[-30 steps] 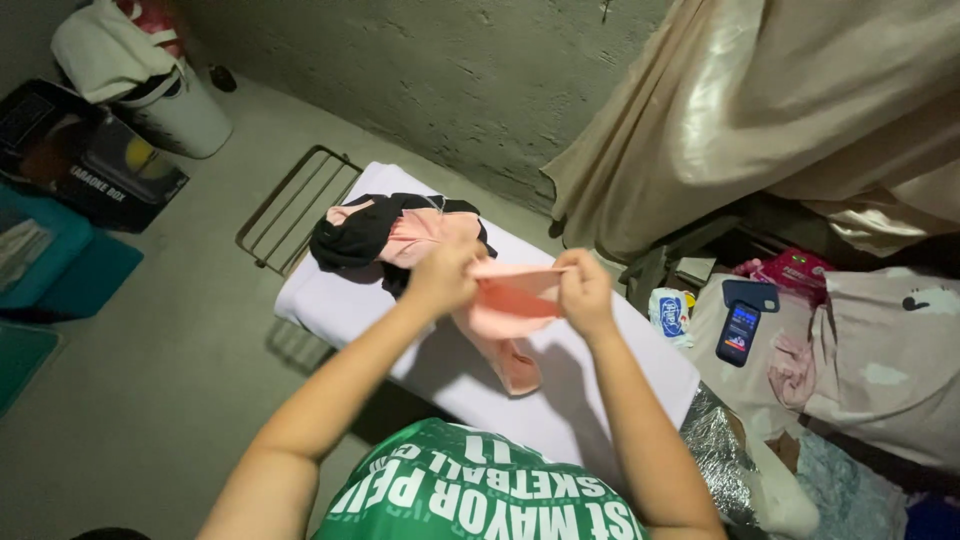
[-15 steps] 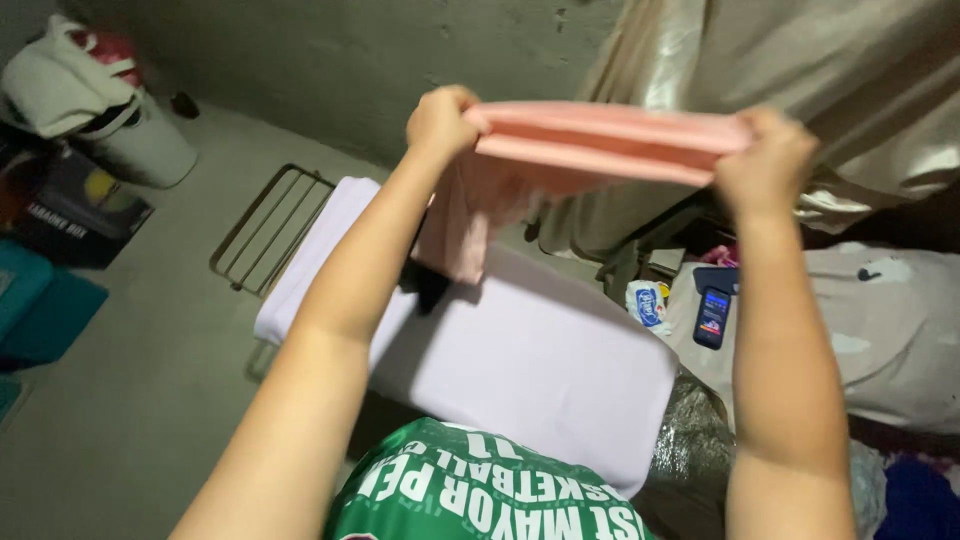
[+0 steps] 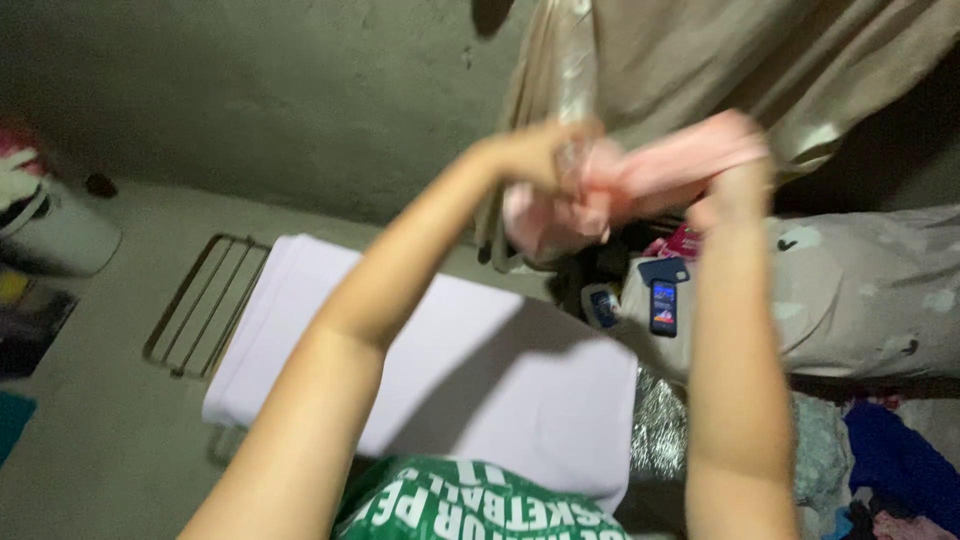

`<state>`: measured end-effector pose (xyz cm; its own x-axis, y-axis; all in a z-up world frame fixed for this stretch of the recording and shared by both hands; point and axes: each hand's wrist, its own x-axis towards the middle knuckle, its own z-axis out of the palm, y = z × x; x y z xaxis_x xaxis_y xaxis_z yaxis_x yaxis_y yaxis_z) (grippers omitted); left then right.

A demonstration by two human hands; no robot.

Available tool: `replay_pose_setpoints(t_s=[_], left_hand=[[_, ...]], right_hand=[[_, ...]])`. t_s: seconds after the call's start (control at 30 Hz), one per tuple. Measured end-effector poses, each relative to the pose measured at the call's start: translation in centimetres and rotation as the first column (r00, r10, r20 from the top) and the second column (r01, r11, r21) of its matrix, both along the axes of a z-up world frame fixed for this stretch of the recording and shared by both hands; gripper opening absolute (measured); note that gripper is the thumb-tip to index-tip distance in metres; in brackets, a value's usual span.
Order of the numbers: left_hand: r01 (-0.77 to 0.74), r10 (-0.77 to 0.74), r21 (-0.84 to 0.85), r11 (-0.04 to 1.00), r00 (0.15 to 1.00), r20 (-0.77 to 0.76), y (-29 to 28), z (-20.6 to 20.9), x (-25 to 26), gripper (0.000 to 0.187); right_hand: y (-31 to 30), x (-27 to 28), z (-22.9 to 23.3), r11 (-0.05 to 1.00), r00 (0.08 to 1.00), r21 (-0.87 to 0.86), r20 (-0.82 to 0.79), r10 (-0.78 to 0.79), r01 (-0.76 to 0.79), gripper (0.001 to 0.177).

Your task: Folding several items of clothing including a striped top, green shorts, and a patterned dress on an ironing board.

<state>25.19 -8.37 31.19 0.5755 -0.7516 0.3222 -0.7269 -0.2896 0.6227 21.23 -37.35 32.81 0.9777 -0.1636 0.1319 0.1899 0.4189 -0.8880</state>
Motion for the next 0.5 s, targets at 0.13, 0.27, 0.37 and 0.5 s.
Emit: replay_pose_setpoints(t_s=[0.13,0.27,0.37,0.5], left_hand=[[-0.050,-0.009,-0.166,0.985,0.942,-0.336,-5.8,-6.9,-4.3,0.083],[-0.448,0.391,-0.250,0.858,0.887,-0.247,-7.8,-12.0,-2.5,0.032],[-0.587,0.544,-0.204,0.783,0.806,-0.231,-6.5,-14.2,-0.8,0.027],[-0.718,0.734,-0.168,0.675,0.678,0.050,-3.5,-16.7,1.5,0.034]], right_hand=[[3.0,0.0,-5.7,0.989,0.992,-0.097,-0.060,0.108,-0.114,0.021],[2.8,-0.7,-7.2,0.861,0.982,-0.486,-0.173,0.070,-0.147,0.038],[2.0,-1.2,-7.8,0.778,0.996,-0.624,-0.018,0.086,-0.078,0.037],[1.9,-2.5,-5.8,0.711,0.939,-0.677,0.338,0.071,0.190,0.030]])
